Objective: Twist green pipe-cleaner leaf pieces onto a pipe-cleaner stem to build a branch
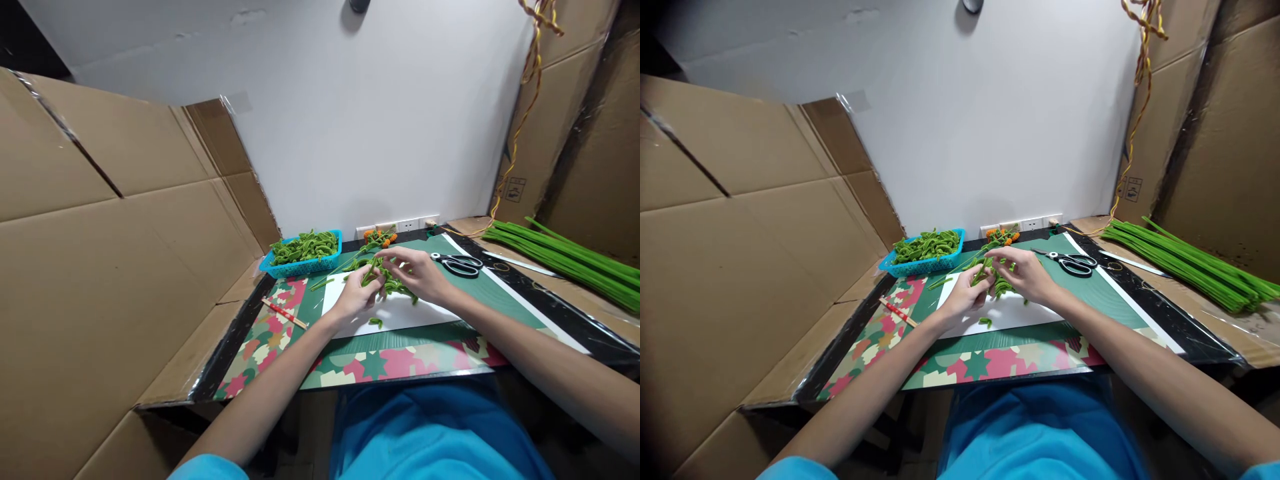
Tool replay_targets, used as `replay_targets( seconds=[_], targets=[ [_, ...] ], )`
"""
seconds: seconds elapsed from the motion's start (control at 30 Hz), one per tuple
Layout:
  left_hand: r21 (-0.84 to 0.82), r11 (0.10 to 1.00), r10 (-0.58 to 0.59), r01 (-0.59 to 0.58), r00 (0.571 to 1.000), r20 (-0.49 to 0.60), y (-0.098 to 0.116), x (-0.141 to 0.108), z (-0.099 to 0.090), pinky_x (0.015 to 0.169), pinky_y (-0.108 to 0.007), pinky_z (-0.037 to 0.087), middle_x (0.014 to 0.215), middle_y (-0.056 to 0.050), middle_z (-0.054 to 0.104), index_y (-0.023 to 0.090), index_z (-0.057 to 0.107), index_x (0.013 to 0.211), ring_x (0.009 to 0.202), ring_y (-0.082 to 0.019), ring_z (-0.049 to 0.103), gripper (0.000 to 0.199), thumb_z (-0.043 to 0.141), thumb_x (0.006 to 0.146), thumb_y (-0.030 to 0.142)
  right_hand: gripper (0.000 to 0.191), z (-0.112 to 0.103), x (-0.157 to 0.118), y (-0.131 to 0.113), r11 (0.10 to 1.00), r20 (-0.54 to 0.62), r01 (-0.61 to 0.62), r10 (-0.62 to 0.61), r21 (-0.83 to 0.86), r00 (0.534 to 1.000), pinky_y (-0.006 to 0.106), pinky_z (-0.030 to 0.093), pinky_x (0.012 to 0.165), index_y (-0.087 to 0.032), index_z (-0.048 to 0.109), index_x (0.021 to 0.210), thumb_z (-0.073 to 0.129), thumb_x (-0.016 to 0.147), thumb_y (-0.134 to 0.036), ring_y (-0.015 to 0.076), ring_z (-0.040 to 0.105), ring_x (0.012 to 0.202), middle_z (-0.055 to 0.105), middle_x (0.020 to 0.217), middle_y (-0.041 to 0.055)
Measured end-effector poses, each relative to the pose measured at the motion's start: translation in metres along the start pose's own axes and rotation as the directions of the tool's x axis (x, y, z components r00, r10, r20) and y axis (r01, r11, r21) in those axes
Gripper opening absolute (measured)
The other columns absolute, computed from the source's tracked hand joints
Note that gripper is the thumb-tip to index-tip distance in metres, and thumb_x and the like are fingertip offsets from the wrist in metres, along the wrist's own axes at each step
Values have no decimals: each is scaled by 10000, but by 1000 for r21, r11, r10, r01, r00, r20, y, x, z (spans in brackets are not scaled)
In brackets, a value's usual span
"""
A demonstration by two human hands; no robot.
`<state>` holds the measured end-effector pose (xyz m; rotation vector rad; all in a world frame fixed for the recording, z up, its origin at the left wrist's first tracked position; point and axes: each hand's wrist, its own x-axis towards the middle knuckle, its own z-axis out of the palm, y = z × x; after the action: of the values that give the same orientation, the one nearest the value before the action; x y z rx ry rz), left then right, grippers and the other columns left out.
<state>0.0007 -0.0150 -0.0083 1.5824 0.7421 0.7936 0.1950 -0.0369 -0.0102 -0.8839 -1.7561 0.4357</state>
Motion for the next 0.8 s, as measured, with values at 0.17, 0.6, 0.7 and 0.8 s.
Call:
replay_targets(
  seconds=[0.17,0.6,0.7,0.8],
  targets=[
    [-111,992,-60,54,997,-49,1,5,-6,375,-180,122,686,50,578,203,545,1030,381,-24,314,464,791,802,524,314,1,0,2,1000,4,-9,9,10,1000,283,518,596,-217,754,1146,606,989,-446,177,646,727,753,975,78],
    [-417,866,-230,276,960,158,9,-1,-13,395,-138,139,669,58,483,174,530,920,421,-1,287,269,763,844,285,206,3,-2,13,963,88,235,-225,-132,970,247,478,591,-203,722,973,593,1035,-351,146,608,689,727,884,51],
    [-475,832,-224,287,957,185,12,-2,-13,398,-137,151,694,48,496,163,547,930,436,-1,312,249,765,849,250,178,4,-3,14,947,95,272,-259,-173,961,247,463,608,-203,686,999,569,1056,-325,134,587,656,735,896,45],
    [-488,812,-247,322,945,213,12,-2,-13,392,-142,146,687,51,486,161,555,923,425,-3,318,234,758,856,256,164,3,-5,13,931,128,295,-272,-216,954,252,443,630,-211,651,1038,523,1081,-304,138,598,674,734,922,46]
  ],
)
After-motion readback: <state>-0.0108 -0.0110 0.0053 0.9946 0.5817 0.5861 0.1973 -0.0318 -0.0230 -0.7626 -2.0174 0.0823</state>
